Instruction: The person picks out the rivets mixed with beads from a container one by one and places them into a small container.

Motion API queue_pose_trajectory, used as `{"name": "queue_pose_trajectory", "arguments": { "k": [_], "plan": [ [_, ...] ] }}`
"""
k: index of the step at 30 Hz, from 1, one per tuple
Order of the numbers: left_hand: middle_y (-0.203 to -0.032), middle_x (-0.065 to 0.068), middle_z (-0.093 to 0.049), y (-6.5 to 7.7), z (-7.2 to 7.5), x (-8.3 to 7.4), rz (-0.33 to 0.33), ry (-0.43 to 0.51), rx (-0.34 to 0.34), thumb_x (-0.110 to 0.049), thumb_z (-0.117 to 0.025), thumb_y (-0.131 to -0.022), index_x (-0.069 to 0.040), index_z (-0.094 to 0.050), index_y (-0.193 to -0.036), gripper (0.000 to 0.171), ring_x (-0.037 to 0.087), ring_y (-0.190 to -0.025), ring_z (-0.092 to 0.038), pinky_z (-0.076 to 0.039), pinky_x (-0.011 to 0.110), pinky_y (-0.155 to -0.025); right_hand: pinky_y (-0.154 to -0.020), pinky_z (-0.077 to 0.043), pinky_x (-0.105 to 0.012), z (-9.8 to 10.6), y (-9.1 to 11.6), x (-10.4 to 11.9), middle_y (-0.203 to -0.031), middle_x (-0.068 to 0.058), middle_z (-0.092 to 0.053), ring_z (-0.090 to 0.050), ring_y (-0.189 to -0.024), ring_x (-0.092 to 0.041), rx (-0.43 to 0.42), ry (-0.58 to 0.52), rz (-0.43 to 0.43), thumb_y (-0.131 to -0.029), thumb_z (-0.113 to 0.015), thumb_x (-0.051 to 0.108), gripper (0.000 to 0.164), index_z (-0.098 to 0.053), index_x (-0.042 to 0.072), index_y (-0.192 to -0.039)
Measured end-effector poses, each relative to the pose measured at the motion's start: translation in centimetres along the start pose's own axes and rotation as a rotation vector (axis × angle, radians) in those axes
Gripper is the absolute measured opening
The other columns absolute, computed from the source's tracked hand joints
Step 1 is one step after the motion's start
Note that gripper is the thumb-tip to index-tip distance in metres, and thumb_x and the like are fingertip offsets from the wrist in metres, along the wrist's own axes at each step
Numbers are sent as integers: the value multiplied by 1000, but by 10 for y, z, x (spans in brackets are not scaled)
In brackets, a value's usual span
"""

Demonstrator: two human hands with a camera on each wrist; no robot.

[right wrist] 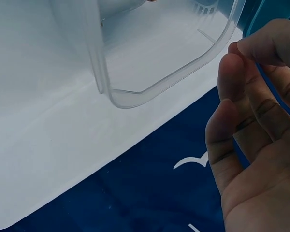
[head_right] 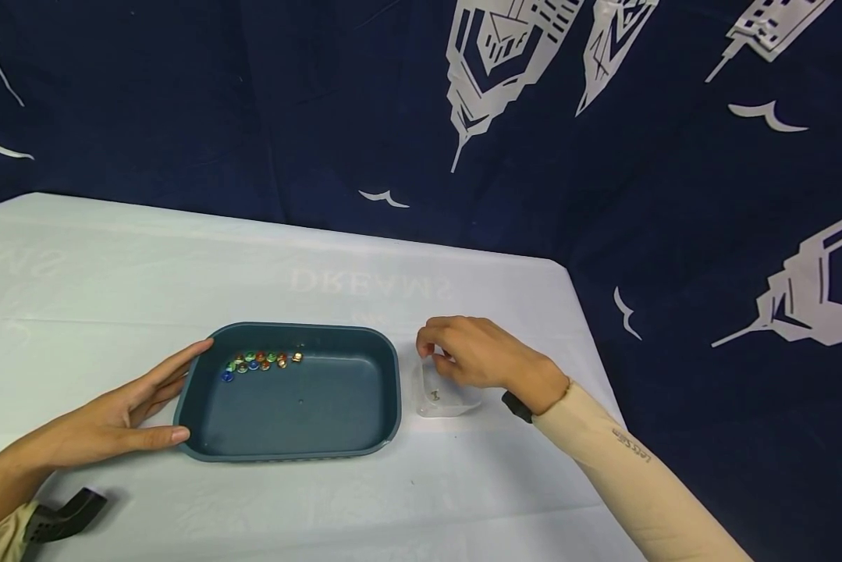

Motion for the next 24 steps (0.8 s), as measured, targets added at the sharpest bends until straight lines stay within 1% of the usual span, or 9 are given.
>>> {"name": "queue_pose_trajectory", "arguments": {
  "k": [3,6,10,14,16,21,22,23,24],
  "plan": [
    [-169,3,-2,0,0,1,6,0,0,-13,-72,-94,-30,-6,-162,96,54,-145,-16,-27,4,-104,-66,-48,-23,0,-1,1,-96,12,-63,-60,-76,-12,0,5,-1,-88,-62,2,22,-67,21,-97],
    [-169,2,-3,0,0,1,0,-6,-1,-13,-72,-94,-29,-7,-162,96,43,-148,-18,-27,4,-105,-66,-48,-23,0,-2,2,-96,13,-62,-59,-75,-11,1,12,2,-88,-61,1,22,-68,21,-97],
    [-169,1,-3,0,0,1,-12,-4,1,-12,-71,-94,-28,-7,-162,95,27,-150,-20,-27,4,-105,-67,-48,-23,0,-4,3,-99,10,-64,-59,-75,-13,-3,13,10,-88,-61,1,22,-69,19,-98],
    [-170,0,-3,1,0,1,-11,-2,2,-12,-71,-94,-29,-7,-162,95,21,-150,-20,-27,4,-105,-66,-48,-24,2,-8,5,-100,7,-65,-59,-75,-13,-12,11,29,-88,-60,1,22,-69,18,-99],
    [-170,0,-3,1,0,1,-9,-4,3,-12,-71,-94,-29,-7,-162,95,25,-150,-21,-27,4,-105,-66,-48,-24,3,-9,6,-100,5,-66,-58,-74,-12,-18,9,36,-88,-60,1,23,-68,19,-98],
    [-169,0,-3,0,0,1,7,-13,0,-15,-71,-94,-30,-6,-162,95,50,-146,-18,-27,4,-104,-65,-47,-23,4,-12,8,-99,8,-64,-55,-73,-8,-23,17,46,-88,-62,2,22,-68,22,-97],
    [-169,0,-3,0,0,1,11,-13,0,-15,-72,-94,-31,-6,-162,96,53,-145,-17,-27,4,-104,-65,-47,-23,4,-12,9,-98,9,-63,-53,-73,-7,-22,22,49,-88,-63,2,22,-67,22,-97],
    [-169,0,-3,0,0,1,12,-14,0,-15,-72,-94,-31,-6,-162,96,53,-145,-17,-27,4,-104,-65,-46,-23,4,-13,9,-97,10,-62,-53,-73,-6,-22,27,53,-88,-64,3,21,-67,22,-97],
    [-169,1,-3,0,0,1,9,-11,1,-15,-72,-94,-30,-6,-162,96,50,-147,-17,-27,4,-104,-65,-46,-22,4,-14,10,-97,11,-61,-52,-73,-5,-23,32,58,-88,-65,4,20,-67,22,-97]
  ]
}}
Point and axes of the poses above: each hand's wrist, its own y-axis away from the middle knuckle, its own z-axis out of the back of the hand, x = y × z, the point moved 6 cm from there along -y, towards the middle knuckle
